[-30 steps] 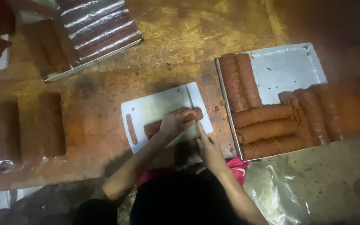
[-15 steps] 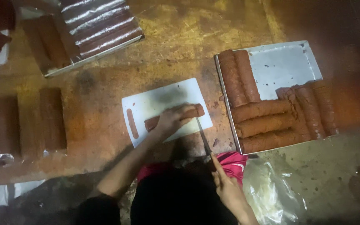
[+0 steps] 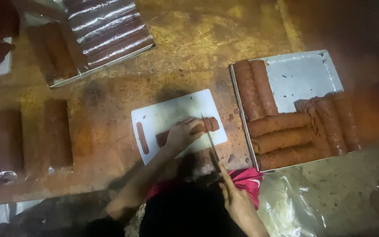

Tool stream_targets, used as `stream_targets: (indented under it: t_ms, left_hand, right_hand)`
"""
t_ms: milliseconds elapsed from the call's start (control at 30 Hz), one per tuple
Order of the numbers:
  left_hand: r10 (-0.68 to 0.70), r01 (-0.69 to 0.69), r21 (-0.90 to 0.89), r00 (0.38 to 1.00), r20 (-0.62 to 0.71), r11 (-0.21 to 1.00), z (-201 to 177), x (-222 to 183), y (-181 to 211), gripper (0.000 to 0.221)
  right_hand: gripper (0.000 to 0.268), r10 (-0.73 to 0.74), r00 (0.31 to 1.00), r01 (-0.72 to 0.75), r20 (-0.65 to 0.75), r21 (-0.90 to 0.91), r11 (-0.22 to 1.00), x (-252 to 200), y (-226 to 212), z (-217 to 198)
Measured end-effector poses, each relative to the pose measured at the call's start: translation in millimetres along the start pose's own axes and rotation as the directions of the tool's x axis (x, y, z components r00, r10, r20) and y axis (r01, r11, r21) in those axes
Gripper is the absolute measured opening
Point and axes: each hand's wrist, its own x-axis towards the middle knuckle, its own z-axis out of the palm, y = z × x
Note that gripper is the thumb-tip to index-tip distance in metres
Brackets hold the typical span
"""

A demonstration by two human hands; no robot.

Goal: Cutting long food rolls into smaller segments and arranging them on a tray

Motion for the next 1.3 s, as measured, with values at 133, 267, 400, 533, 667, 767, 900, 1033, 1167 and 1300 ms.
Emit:
stream_targets:
  t_ms: [133, 267, 400, 533, 667, 767, 900, 1033, 1167, 1300]
  left_hand:
    - [-0.119, 0.130, -0.106, 0.987, 0.104, 0.986, -3, 1, -2, 0.025]
    - [-0.168, 0.196, -0.130, 0.965, 0.201, 0.972, -6, 1, -4, 0.030]
    - [-0.155, 0.182, -0.110, 0.963, 0.221, 0.977, -4, 5, -4, 0.036]
    - [-0.071, 0.071, -0.038, 0.997, 0.019, 0.997, 8, -4, -5, 0.028]
    - [-0.116, 0.117, 0.029, 0.993, -0.015, 0.993, 4, -2, 4, 0.029]
    - [-0.036, 0.041, 0.082, 0.997, -0.065, 0.996, 9, -6, 3, 0.032]
    - [-0.149, 0.135, 0.146, 0.985, 0.091, 0.980, 6, -6, -17, 0.049]
    - [-0.033, 0.048, -0.059, 0.973, 0.230, 0.997, -23, -14, -13, 0.051]
    - [-0.044, 0.054, -0.052, 0.985, 0.166, 0.997, -30, -21, -1, 0.046]
    - [-0.147, 0.154, -0.010, 0.961, 0.234, 0.988, -30, -16, 3, 0.048]
  right_hand:
    - [0.068, -0.114, 0.994, 0.111, 0.002, 0.201, 0.973, 62, -45, -11]
    - [0.072, -0.208, 0.966, 0.236, -0.152, 0.205, 0.950, 120, -62, 4]
    - [0.067, -0.120, 0.988, 0.135, -0.101, 0.146, 0.980, 94, -43, 17]
    - [0.073, -0.165, 0.986, 0.165, -0.026, 0.295, 0.941, 34, 0, 35]
    - [0.071, -0.050, 0.997, 0.040, 0.062, 0.152, 0.988, 17, 22, 48]
    - [0.067, -0.007, 0.997, -0.015, 0.082, 0.267, 0.964, 13, -9, 23]
    - [0.069, -0.207, 0.971, 0.229, -0.116, 0.224, 0.947, 61, -2, 45]
    - [0.071, -0.216, 0.974, 0.227, -0.072, 0.276, 0.934, 33, 6, 41]
    - [0.076, -0.096, 0.994, 0.082, 0.058, 0.213, 0.974, -17, 24, 21]
    - [0.077, -0.116, 0.992, 0.124, -0.055, 0.189, 0.974, -37, 33, 13]
